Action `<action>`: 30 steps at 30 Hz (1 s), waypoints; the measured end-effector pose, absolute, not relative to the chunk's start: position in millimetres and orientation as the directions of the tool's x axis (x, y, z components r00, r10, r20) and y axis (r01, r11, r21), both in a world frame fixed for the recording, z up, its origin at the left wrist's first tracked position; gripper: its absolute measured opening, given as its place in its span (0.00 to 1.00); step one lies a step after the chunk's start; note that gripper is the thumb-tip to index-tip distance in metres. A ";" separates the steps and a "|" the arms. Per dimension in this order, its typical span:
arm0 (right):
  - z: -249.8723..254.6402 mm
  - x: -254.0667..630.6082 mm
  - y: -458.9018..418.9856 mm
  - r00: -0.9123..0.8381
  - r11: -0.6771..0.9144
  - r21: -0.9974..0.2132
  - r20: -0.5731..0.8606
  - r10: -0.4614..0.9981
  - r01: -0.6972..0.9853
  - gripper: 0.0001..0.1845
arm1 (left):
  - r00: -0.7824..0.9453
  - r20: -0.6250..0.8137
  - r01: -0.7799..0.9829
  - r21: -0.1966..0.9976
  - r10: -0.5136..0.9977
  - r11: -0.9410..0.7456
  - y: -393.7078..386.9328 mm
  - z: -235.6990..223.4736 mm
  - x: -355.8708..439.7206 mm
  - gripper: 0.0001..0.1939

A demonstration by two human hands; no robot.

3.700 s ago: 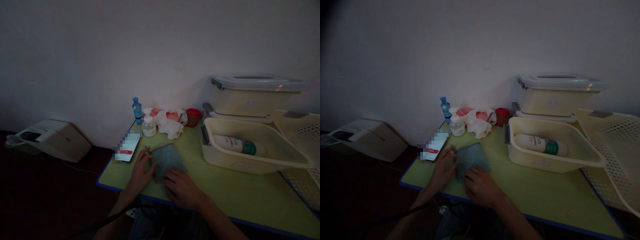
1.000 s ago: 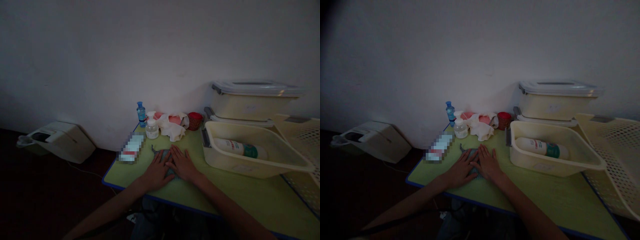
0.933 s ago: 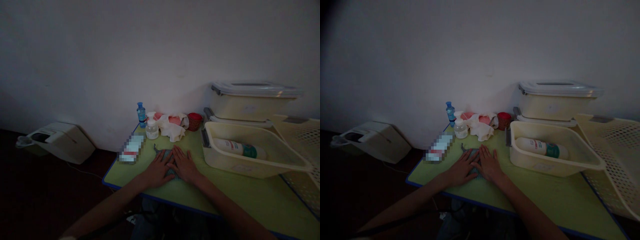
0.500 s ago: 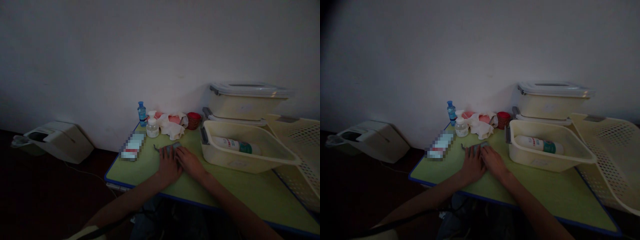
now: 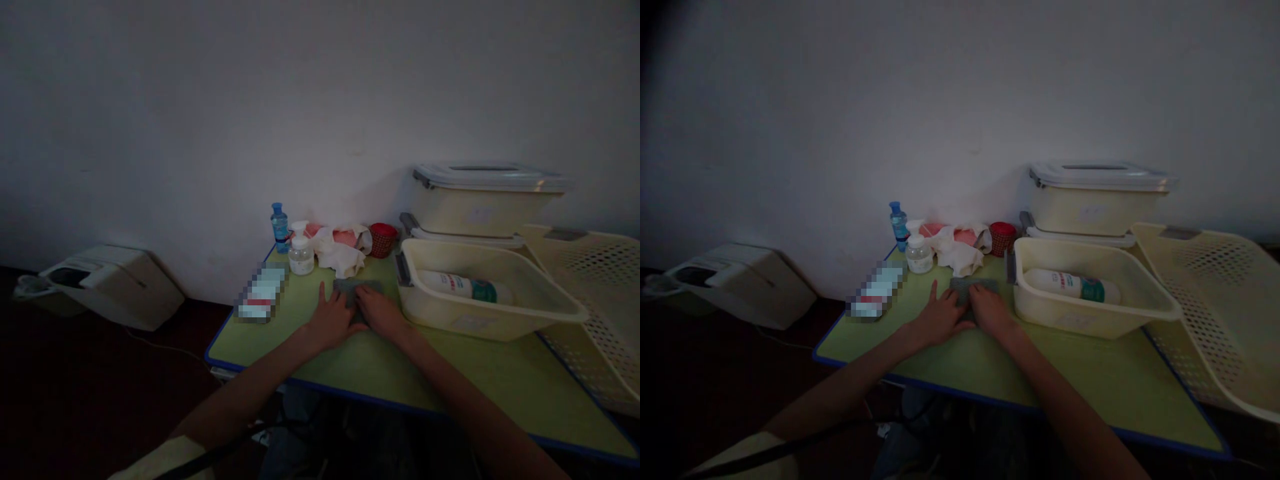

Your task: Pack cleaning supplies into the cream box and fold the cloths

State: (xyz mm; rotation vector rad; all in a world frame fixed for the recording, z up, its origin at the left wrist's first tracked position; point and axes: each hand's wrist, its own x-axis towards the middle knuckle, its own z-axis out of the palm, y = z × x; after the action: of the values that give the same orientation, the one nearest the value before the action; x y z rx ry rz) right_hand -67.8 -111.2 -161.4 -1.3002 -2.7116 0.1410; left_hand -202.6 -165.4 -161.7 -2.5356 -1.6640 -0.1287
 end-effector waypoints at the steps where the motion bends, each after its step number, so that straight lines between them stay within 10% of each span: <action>1: -163.4 -67.0 -107.7 -0.620 0.625 -0.148 0.083 0.780 0.766 0.10 | 0.420 0.130 0.907 -0.033 0.898 -0.420 -161.9 -163.6 -204.7 0.28; 15: -180.4 -57.4 -111.3 -0.712 0.789 -0.221 0.342 0.613 0.573 0.12 | 0.519 0.260 0.524 0.655 0.814 -0.544 -162.7 -185.7 -265.3 0.24; 30: -177.8 -67.3 -119.3 -0.779 0.793 -0.270 0.184 0.599 0.546 0.04 | 0.541 0.256 0.465 0.703 0.801 -0.538 -152.6 -191.4 -262.3 0.02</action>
State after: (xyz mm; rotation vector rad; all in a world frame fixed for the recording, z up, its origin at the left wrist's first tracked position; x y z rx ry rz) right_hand -67.3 -119.3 -177.8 -0.8863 -2.7228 0.2944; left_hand -262.3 -152.6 -191.4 -3.2309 -1.4909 -1.1269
